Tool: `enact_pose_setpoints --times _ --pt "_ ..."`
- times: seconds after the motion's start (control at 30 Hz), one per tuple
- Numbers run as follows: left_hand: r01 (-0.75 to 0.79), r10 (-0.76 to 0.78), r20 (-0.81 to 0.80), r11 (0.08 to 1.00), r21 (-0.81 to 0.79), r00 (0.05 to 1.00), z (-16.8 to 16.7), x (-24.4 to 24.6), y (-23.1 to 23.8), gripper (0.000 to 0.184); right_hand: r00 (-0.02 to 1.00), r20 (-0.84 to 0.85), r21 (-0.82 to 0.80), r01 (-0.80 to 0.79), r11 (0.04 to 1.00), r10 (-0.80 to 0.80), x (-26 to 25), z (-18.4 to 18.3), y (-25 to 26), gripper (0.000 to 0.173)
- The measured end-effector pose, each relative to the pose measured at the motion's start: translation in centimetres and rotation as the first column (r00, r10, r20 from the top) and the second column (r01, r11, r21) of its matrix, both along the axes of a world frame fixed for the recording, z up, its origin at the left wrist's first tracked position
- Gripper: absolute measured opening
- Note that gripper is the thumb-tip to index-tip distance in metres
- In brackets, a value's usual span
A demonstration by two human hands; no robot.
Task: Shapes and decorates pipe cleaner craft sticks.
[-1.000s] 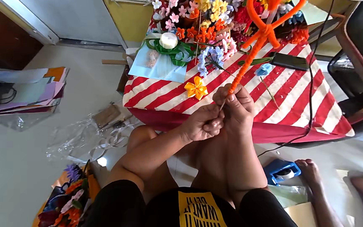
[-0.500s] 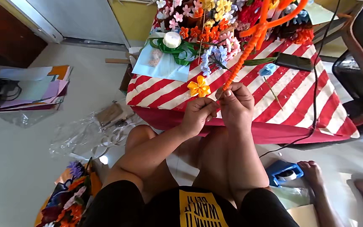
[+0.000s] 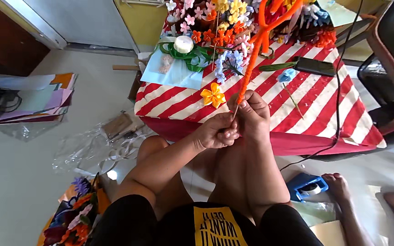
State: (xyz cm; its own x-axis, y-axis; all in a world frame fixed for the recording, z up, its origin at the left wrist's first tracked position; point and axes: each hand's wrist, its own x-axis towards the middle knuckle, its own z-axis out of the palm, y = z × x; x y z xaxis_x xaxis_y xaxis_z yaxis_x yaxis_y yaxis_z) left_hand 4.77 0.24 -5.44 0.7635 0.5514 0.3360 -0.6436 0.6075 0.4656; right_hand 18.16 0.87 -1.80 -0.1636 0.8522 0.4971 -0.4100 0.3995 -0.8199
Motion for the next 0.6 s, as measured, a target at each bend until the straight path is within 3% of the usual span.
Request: enact_pose_setpoints --times 0.1,0.2,0.27,0.33,0.4,0.6 --pt "-0.185 0.225 -0.191 0.961 0.205 0.956 0.0 -0.4 0.9 0.023 0.994 0.109 -0.02 -0.013 1.0 0.015 0.3 0.4 -0.1 0.017" --pt "-0.357 0.575 -0.409 0.793 0.494 0.709 1.6 -1.4 1.2 0.02 0.991 0.091 0.007 0.102 0.995 -0.102 0.4 0.2 0.2 0.014" --pt "-0.421 0.748 -0.385 0.637 0.646 0.541 2.2 -2.3 1.5 0.014 0.985 0.044 0.064 0.161 0.985 -0.164 0.2 -0.1 0.5 0.014" --pt "-0.485 0.834 -0.328 0.531 0.695 0.444 2.4 -3.5 1.9 0.02 0.969 0.069 0.123 0.226 0.966 -0.235 -0.4 -0.3 0.5 0.013" --pt "-0.548 0.868 -0.282 0.48 0.685 0.408 2.7 -4.4 1.9 0.022 0.923 0.179 0.228 0.299 0.927 -0.341 -1.0 -0.4 0.1 0.009" --pt "-0.649 0.906 -0.217 0.413 0.638 0.364 2.9 -4.5 1.4 0.012 0.631 0.342 0.601 0.423 0.678 -0.697 -3.7 -1.6 -0.1 0.005"
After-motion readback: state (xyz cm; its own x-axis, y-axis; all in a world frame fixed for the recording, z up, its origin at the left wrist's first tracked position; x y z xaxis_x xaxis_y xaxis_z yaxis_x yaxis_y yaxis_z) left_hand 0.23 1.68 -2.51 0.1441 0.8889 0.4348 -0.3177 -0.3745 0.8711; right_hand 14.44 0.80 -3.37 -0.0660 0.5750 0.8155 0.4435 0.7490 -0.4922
